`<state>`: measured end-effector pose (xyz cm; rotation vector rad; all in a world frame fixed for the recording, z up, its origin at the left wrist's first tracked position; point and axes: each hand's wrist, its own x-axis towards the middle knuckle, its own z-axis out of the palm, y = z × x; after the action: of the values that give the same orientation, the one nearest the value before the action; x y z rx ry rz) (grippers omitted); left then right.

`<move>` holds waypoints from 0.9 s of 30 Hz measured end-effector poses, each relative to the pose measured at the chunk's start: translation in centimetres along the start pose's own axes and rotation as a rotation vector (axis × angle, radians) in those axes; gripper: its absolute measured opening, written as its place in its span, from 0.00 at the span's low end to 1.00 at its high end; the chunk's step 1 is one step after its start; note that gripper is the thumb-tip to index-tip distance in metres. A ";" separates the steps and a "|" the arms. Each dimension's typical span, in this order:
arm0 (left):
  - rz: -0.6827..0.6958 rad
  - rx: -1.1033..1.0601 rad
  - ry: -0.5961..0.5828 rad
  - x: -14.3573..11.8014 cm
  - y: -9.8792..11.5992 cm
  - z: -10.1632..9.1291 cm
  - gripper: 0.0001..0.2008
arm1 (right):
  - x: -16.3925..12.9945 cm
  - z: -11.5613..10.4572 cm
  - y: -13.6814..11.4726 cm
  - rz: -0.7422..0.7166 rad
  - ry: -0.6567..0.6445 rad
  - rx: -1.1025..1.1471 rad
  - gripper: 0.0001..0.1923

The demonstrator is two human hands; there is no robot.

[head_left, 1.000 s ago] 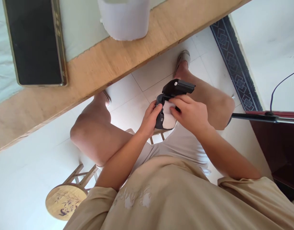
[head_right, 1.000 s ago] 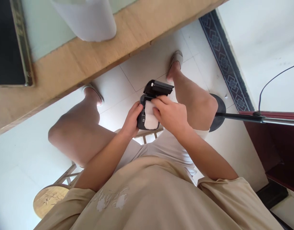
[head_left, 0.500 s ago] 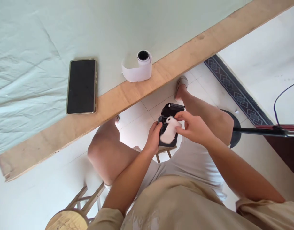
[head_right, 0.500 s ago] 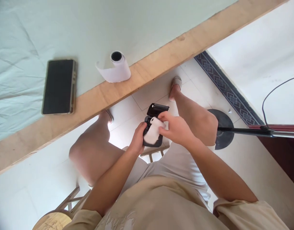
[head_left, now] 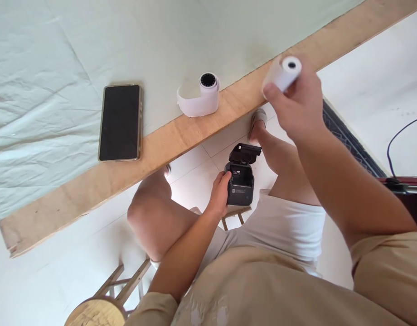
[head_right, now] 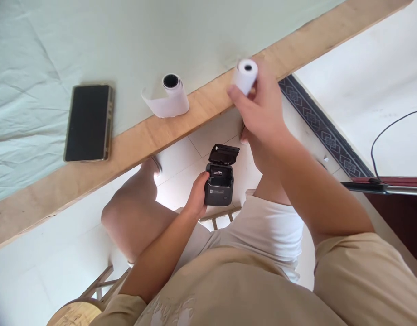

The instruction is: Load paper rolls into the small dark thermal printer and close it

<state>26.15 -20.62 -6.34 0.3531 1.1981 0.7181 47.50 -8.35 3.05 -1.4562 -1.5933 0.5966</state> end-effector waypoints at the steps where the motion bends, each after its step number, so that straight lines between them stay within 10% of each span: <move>1: -0.002 -0.005 -0.003 0.1 -0.1 0.0 0.28 | 1.6 0.3 -1.0 -0.015 0.041 -0.068 0.13; 7: -0.021 -0.053 -0.005 0.2 0.1 0.2 0.27 | 5.4 1.3 -2.5 0.079 -0.054 -0.378 0.22; 13: -0.057 -0.118 0.003 0.0 0.4 0.6 0.27 | 2.2 2.1 -4.9 -0.389 0.027 -0.351 0.23; 19: -0.066 -0.120 -0.028 0.1 0.2 0.6 0.29 | 2.5 6.8 -8.8 -0.050 -0.342 -0.382 0.36; 27: -0.063 -0.135 -0.018 -0.1 0.7 0.4 0.23 | -3.4 4.3 -5.7 0.004 0.003 0.438 0.41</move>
<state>26.29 -20.14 -5.74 0.2080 1.1318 0.7355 40.62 -11.87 4.60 -1.1300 -1.3501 0.8827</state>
